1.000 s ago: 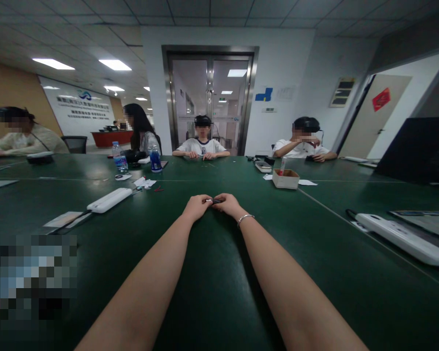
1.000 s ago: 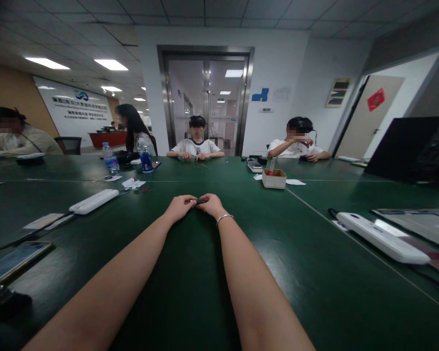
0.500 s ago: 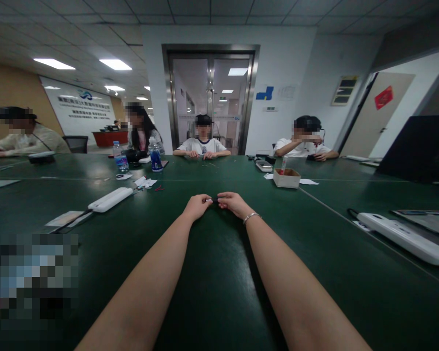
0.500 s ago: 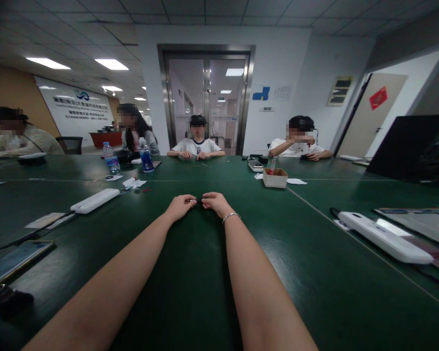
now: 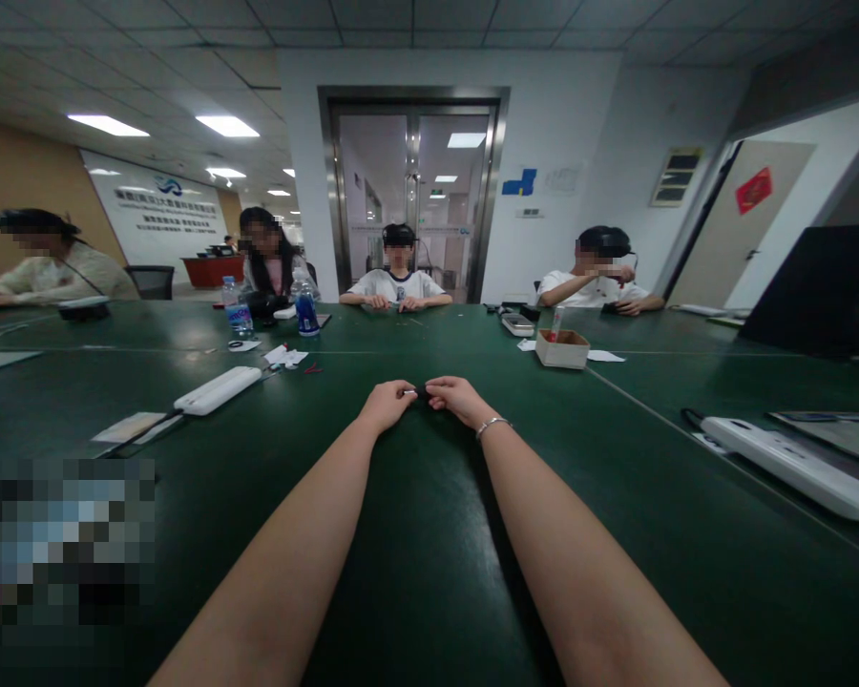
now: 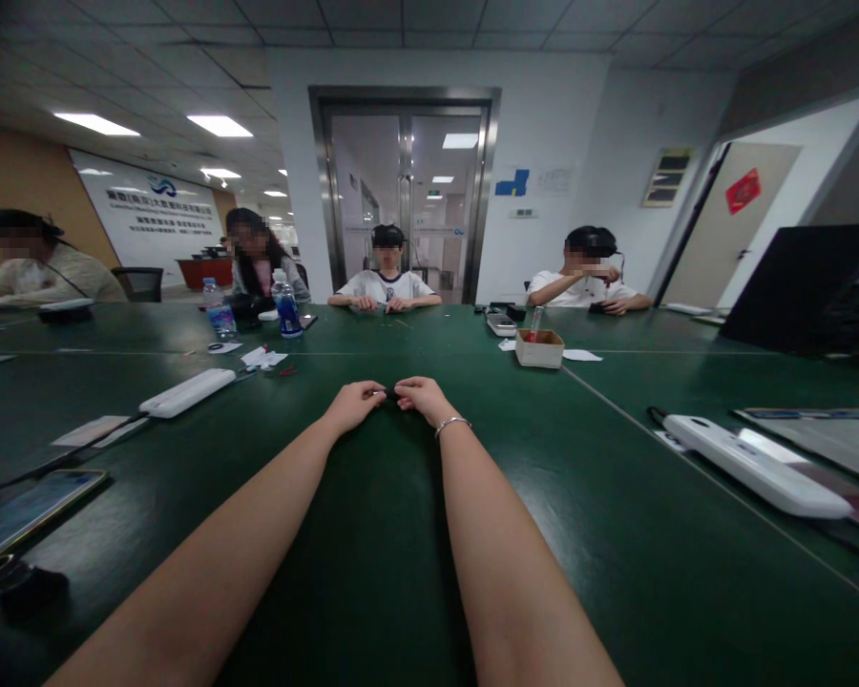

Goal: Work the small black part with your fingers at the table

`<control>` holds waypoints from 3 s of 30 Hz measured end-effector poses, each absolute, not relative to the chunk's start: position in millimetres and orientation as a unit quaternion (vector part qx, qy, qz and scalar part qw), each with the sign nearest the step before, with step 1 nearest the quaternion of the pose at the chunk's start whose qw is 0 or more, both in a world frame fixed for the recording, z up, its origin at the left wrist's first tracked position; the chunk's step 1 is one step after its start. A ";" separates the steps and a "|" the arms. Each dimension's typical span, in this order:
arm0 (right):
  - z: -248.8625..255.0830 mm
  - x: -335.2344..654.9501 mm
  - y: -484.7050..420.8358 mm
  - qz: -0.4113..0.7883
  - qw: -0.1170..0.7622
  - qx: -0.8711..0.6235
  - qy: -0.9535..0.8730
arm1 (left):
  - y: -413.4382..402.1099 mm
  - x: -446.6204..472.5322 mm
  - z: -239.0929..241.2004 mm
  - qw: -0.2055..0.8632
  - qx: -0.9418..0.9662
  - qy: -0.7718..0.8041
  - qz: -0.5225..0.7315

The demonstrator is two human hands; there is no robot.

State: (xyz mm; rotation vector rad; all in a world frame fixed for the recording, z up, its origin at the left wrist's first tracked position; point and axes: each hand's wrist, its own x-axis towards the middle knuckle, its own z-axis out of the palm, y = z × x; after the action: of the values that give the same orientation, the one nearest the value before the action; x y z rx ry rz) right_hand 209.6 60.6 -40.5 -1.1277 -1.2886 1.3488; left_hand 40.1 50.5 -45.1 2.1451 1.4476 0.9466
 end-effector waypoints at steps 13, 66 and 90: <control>-40.0 210.0 58.7 0.567 0.468 -0.446 -0.510 | 55.8 40.4 -51.5 0.253 0.721 0.493 0.417; -34.1 211.1 53.1 0.611 0.469 -0.409 -0.489 | 67.2 39.6 -58.7 0.324 0.705 0.425 0.466; -31.9 211.4 49.8 0.610 0.462 -0.417 -0.490 | 74.0 39.9 -62.5 0.308 0.703 0.480 0.425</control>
State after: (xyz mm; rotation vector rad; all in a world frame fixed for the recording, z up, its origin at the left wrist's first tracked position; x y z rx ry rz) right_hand 211.4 49.8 -31.9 -1.0255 -1.2057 1.4995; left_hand 39.9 74.0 -62.5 1.8595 1.2691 1.1238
